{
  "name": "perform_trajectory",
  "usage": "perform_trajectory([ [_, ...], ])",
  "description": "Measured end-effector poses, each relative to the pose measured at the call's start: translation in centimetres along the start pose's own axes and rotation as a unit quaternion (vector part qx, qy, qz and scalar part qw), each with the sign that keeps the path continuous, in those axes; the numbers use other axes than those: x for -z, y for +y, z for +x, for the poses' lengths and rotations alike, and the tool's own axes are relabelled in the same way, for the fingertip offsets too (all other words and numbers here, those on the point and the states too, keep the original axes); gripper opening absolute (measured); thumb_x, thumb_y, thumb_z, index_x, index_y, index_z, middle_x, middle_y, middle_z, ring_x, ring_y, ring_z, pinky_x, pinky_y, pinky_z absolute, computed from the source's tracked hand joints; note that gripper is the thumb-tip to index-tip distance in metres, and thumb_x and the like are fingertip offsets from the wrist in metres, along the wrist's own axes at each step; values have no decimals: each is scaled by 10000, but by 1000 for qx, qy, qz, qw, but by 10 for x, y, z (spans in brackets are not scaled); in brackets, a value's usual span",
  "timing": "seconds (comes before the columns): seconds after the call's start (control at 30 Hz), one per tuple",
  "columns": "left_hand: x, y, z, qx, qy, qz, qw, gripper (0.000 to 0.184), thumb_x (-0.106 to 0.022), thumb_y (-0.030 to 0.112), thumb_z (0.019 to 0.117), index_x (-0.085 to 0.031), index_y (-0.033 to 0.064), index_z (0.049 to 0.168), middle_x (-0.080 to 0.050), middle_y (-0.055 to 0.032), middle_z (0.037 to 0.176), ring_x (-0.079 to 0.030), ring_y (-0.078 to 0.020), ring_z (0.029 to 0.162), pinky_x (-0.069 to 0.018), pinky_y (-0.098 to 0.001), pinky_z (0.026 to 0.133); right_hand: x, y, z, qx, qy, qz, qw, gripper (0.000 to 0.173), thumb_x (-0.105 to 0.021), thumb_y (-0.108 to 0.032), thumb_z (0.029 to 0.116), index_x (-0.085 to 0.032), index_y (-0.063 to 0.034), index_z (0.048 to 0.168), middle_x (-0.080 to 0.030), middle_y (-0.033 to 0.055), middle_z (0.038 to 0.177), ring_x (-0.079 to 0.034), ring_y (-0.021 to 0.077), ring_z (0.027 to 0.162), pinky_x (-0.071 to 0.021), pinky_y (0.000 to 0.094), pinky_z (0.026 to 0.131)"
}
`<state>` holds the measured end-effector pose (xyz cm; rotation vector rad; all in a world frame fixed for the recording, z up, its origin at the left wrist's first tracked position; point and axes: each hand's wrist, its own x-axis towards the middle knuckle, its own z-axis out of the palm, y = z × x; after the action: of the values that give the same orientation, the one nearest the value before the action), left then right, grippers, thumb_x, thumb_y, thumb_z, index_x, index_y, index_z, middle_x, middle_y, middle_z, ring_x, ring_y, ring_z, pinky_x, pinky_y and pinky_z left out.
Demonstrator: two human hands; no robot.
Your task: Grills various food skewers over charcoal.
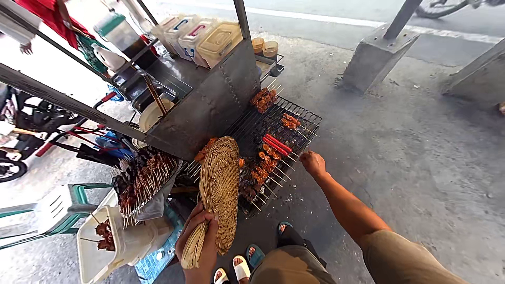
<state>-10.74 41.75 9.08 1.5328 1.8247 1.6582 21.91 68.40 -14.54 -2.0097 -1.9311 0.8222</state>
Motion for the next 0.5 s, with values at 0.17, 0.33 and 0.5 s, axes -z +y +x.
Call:
perform_trajectory([
  [0.17, 3, -2, 1, 19, -4, -32, 999, 103, -769, 87, 820, -739, 142, 902, -725, -52, 1196, -630, -224, 1241, -511, -350, 1080, -1, -1, -3, -1, -5, 3, 1000, 221, -623, -196, 955, -779, -132, 1098, -725, 115, 1187, -682, 334, 1113, -530, 588, 909],
  [0.33, 13, -2, 7, 9, 22, -33, 999, 134, -740, 34, 831, -717, 132, 919, -715, -38, 1201, -616, -208, 1249, -497, -348, 1090, 27, 10, 4, 39, 24, 51, 998, 370, -647, -353, 1000, -725, -88, 1247, -697, 177, 1246, -674, 383, 1122, -515, 622, 944],
  [0.5, 8, 0, 5, 12, 18, -8, 1000, 102, -749, 68, 835, -723, 138, 905, -717, -35, 1204, -609, -206, 1264, -490, -345, 1100, 53, 21, 54, -101, 72, 88, 988, 655, -717, -399, 963, -523, -25, 1464, -547, 289, 1433, -601, 482, 1225, -484, 662, 983],
])
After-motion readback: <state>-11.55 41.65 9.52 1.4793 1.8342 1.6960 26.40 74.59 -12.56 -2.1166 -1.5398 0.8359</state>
